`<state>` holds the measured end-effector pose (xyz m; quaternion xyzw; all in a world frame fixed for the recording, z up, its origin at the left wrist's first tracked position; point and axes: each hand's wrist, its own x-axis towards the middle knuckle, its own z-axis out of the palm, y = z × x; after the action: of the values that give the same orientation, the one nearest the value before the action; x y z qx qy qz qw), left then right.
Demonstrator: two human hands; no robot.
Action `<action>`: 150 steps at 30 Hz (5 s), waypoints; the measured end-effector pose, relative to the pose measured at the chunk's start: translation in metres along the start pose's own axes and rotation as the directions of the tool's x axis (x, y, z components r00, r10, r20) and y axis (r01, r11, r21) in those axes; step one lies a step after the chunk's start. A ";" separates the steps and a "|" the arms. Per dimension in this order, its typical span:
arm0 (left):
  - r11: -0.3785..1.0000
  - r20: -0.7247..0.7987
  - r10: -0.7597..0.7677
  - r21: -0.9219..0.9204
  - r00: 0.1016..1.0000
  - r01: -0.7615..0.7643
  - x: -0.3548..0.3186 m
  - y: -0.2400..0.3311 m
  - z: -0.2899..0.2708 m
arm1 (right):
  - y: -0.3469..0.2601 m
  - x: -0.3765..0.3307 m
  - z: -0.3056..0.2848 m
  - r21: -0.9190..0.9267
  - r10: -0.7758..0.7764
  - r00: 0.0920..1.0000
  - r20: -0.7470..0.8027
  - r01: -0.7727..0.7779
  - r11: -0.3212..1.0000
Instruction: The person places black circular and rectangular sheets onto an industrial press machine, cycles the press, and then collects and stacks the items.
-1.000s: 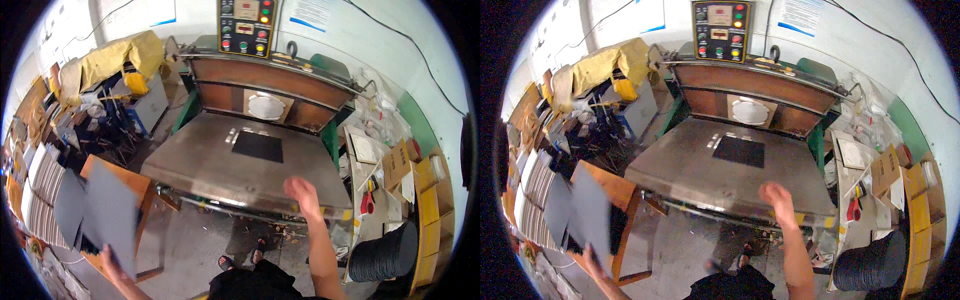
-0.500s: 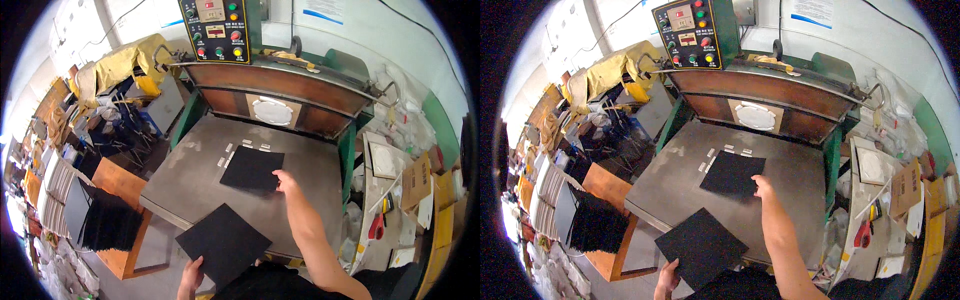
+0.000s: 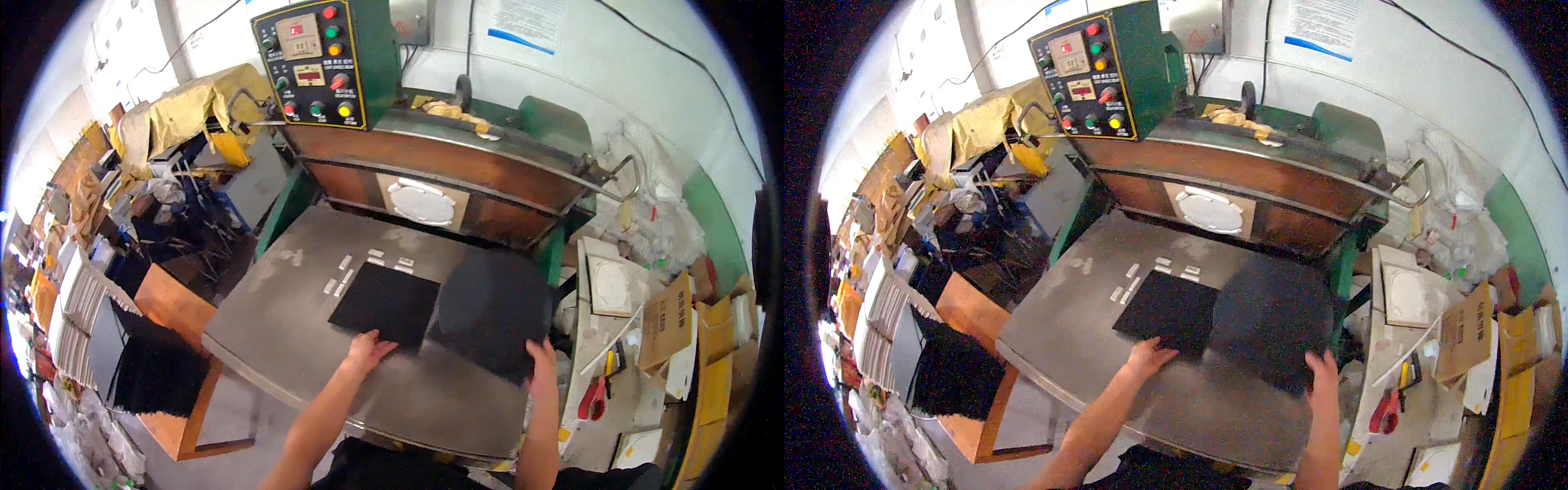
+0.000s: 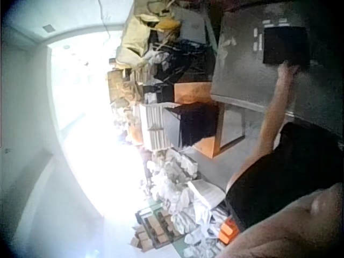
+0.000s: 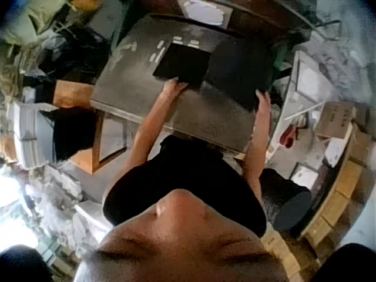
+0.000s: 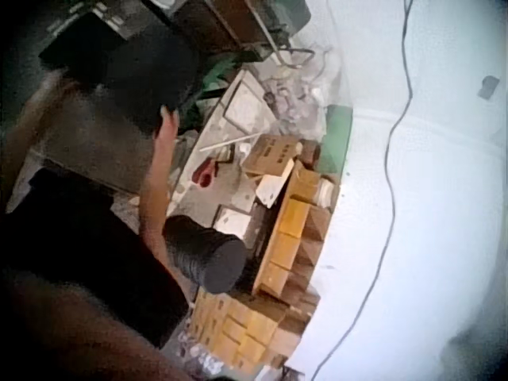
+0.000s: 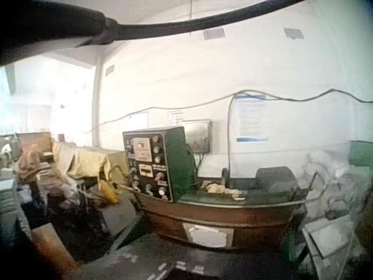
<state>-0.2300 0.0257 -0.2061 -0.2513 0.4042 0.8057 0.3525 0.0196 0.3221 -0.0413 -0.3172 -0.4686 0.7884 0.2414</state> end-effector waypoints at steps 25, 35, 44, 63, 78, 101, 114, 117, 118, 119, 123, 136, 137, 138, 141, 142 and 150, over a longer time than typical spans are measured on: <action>-0.046 0.721 -0.017 0.692 0.693 -0.721 -0.036 -0.055 0.109 | 0.052 -0.368 0.063 0.082 -0.059 0.637 -0.768 0.189 0.979; 0.472 0.617 -0.722 0.770 0.313 -0.430 -0.242 -0.117 0.041 | 0.136 -0.446 -0.019 0.051 -0.022 0.629 -0.777 0.098 0.994; 0.727 0.710 -0.669 0.687 0.219 -0.009 -0.338 -0.211 0.175 | 0.169 -0.654 -0.134 -0.209 -0.232 -0.069 -0.970 -0.244 0.947; 0.526 0.545 -0.831 0.834 0.111 -0.166 -0.489 -0.436 0.261 | 0.516 -0.712 -0.206 0.298 0.437 -0.125 -0.891 -0.886 0.355; 0.847 0.419 -0.055 0.501 0.906 -0.180 -0.247 -0.082 -0.054 | 0.386 -0.447 -0.291 -0.217 0.618 0.639 -0.457 -0.754 0.620; 0.611 -0.238 0.778 0.072 0.581 -0.788 -0.533 0.283 -0.507 | 0.401 -0.290 -0.044 -0.672 0.734 0.670 -0.109 -0.594 0.442; 0.382 -0.320 0.881 0.048 0.348 -0.923 -0.459 0.325 -0.420 | 0.372 -0.315 -0.016 -0.878 0.423 0.903 -0.073 -0.260 0.403; 0.475 -0.152 0.869 -0.007 0.470 -0.880 -0.414 0.308 -0.365 | 0.293 -0.324 0.075 -0.867 0.163 0.979 0.126 0.029 0.497; 0.494 -0.058 0.868 -0.009 0.494 -0.869 -0.393 0.302 -0.343 | 0.278 -0.321 0.086 -0.806 0.096 0.980 0.177 0.088 0.585; 0.482 0.072 0.876 -0.059 0.478 -0.874 -0.384 0.290 -0.306 | 0.260 -0.314 0.094 -0.737 0.030 0.974 0.225 0.150 0.659; 0.659 0.187 0.728 0.071 0.659 -0.749 -0.351 0.232 -0.253 | 0.128 -0.298 0.178 -0.196 -0.019 0.963 0.267 0.073 0.978; 0.907 0.138 0.370 0.162 0.919 -0.389 -0.349 0.060 -0.193 | 0.155 0.066 0.166 -0.237 0.253 0.941 -0.223 -0.304 0.922; 0.907 0.091 0.377 0.165 0.922 -0.387 -0.353 0.052 -0.188 | 0.167 0.071 0.177 -0.268 0.270 0.928 -0.256 -0.337 0.903; 0.922 0.079 0.359 0.127 0.930 -0.366 -0.339 0.040 -0.188 | 0.184 0.103 0.149 -0.321 0.218 0.914 -0.343 -0.332 0.887; 0.910 0.025 0.362 0.209 0.932 -0.359 -0.347 0.020 -0.195 | 0.197 0.107 0.172 -0.268 0.338 0.895 -0.293 -0.416 0.869; 0.922 0.009 0.348 0.181 0.938 -0.343 -0.349 0.016 -0.187 | 0.197 0.111 0.175 -0.335 0.404 0.867 -0.293 -0.489 0.806; 0.987 -0.022 -0.033 0.156 0.999 0.036 -0.261 0.002 -0.113 | 0.151 0.128 0.159 0.019 0.544 0.824 0.157 -0.554 0.832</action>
<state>-0.0544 -0.1639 -0.0868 -0.2374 0.4653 0.7628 0.3811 -0.1958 0.2485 -0.1537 -0.3725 -0.3484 0.8599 -0.0203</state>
